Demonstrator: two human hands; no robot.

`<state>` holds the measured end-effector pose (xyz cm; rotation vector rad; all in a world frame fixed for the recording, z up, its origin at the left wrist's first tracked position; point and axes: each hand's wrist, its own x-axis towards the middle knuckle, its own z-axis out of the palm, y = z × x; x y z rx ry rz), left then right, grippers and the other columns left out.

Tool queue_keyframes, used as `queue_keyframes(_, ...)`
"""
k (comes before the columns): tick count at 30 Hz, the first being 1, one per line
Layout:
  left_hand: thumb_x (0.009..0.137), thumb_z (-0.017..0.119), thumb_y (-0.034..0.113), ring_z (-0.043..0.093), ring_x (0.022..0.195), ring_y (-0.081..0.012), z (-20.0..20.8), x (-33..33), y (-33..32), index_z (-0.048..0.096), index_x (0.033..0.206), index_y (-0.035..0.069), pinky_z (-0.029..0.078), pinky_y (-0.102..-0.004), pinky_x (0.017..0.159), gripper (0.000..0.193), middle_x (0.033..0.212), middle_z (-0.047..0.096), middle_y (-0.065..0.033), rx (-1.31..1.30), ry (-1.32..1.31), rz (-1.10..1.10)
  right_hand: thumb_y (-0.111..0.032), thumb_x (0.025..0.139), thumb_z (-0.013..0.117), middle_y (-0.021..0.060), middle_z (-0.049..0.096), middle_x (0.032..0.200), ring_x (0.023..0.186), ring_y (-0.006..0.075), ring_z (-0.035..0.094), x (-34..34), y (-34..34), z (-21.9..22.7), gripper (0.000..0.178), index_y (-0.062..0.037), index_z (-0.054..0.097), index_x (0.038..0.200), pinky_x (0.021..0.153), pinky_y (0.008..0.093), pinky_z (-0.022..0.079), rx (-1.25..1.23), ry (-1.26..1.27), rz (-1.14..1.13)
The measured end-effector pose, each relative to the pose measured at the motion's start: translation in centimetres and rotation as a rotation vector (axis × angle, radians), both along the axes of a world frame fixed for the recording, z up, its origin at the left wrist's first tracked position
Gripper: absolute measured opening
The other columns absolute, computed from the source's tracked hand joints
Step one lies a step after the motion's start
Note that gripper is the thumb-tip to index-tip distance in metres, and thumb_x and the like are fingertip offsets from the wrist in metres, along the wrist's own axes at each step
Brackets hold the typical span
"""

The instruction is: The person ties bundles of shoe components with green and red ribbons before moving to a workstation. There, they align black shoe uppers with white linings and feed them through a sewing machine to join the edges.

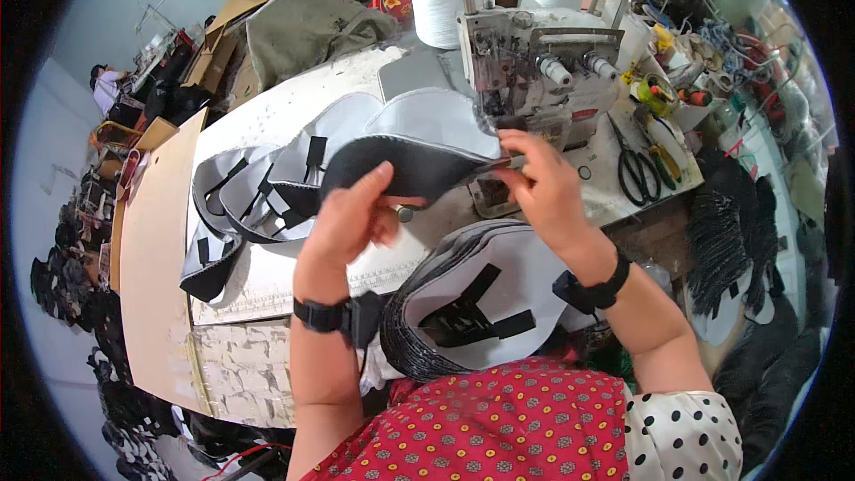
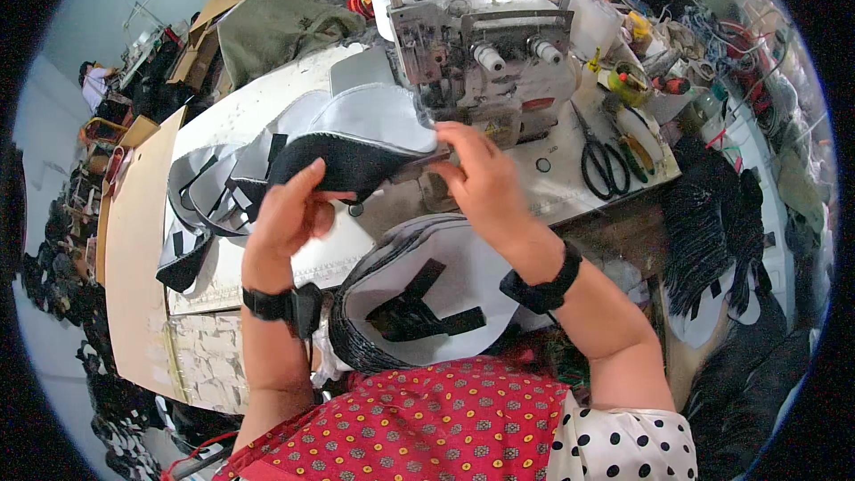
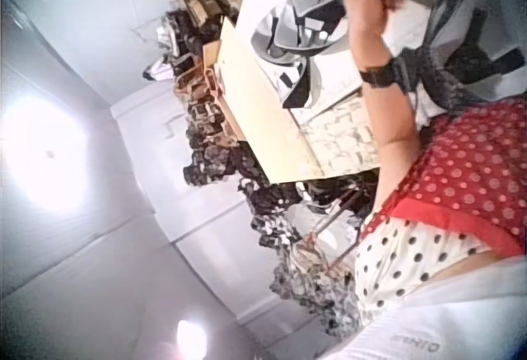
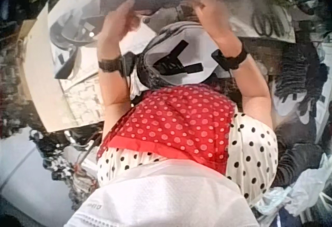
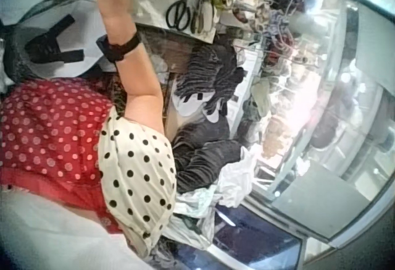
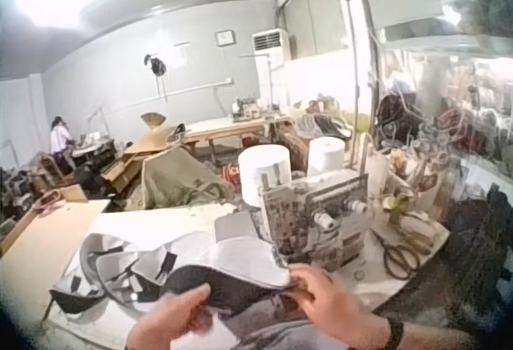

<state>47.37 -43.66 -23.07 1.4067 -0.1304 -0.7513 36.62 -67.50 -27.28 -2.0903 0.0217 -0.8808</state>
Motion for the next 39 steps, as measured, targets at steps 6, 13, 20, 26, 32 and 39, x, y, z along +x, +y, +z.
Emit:
queue_keyframes(6, 0.101, 0.062, 0.033, 0.061, 0.067, -0.0151, -0.8, -1.6, -3.2, 0.067, 0.102, 0.000, 0.049, -0.0293, 0.067, 0.033, 0.076, 0.070, -0.0065, 0.228, -1.155, -0.216, -0.010, 0.083, 0.074, 0.0103, 0.064, 0.093, 0.087, 0.0330, 0.062, -2.9, -1.2, -0.6, 0.013, -0.0045, 0.068, 0.093, 0.080, 0.0407, 0.051, -0.194, 0.219, 0.438)
queue_keyframes(13, 0.092, 0.075, 0.027, 0.055, 0.057, -0.0109, -5.2, 10.3, -3.1, 0.061, 0.090, 0.006, 0.041, -0.0261, 0.048, 0.025, 0.071, 0.060, -0.0011, -0.112, -0.249, 0.318, -0.011, 0.078, 0.073, 0.0074, 0.064, 0.113, 0.108, 0.0297, 0.059, -4.9, 0.2, -0.5, 0.014, -0.0071, 0.066, 0.089, 0.090, 0.0423, 0.048, -0.534, 0.158, 0.403)
queue_keyframes(20, 0.082, 0.074, 0.031, 0.066, 0.072, -0.0352, -6.8, 11.9, 6.2, 0.069, 0.083, 0.001, 0.050, -0.0472, 0.068, 0.031, 0.077, 0.069, -0.0186, 1.118, -0.981, 0.660, -0.008, 0.090, 0.069, 0.0061, 0.067, 0.086, 0.078, 0.0185, 0.064, -7.1, -2.4, 4.1, 0.005, -0.0057, 0.065, 0.088, 0.073, 0.0285, 0.050, 0.116, 0.394, 0.320)
queue_keyframes(26, 0.094, 0.066, 0.055, 0.052, 0.050, -0.0178, -3.5, 6.9, 0.5, 0.064, 0.068, 0.006, 0.043, -0.0379, 0.052, 0.056, 0.061, 0.065, -0.0041, 0.368, -0.627, 0.495, -0.010, 0.097, 0.065, 0.0028, 0.072, 0.090, 0.079, 0.0041, 0.059, 0.6, -2.1, 3.1, 0.017, 0.0027, 0.069, 0.108, 0.068, 0.0228, 0.047, 0.557, 0.455, 0.236)
queue_keyframes(32, 0.103, 0.057, 0.046, 0.061, 0.086, -0.0123, -1.2, 4.3, -4.9, 0.064, 0.090, 0.007, 0.048, -0.0243, 0.076, 0.042, 0.092, 0.065, -0.0034, -0.443, -0.205, 0.139, -0.007, 0.101, 0.059, 0.0032, 0.071, 0.081, 0.073, 0.0058, 0.065, 0.6, 1.2, 0.4, 0.016, 0.0034, 0.069, 0.108, 0.059, 0.0240, 0.049, 0.329, 0.241, 0.082)
queue_keyframes(39, 0.093, 0.074, 0.036, 0.048, 0.059, -0.0057, -3.3, 6.5, -2.7, 0.060, 0.079, 0.010, 0.034, -0.0233, 0.051, 0.033, 0.071, 0.056, 0.0031, 0.122, -0.382, 0.379, -0.008, 0.084, 0.075, 0.0115, 0.065, 0.097, 0.078, 0.0297, 0.068, 0.1, 1.0, -1.1, 0.035, -0.0047, 0.062, 0.117, 0.059, 0.0376, 0.054, -0.415, -0.037, -0.003)
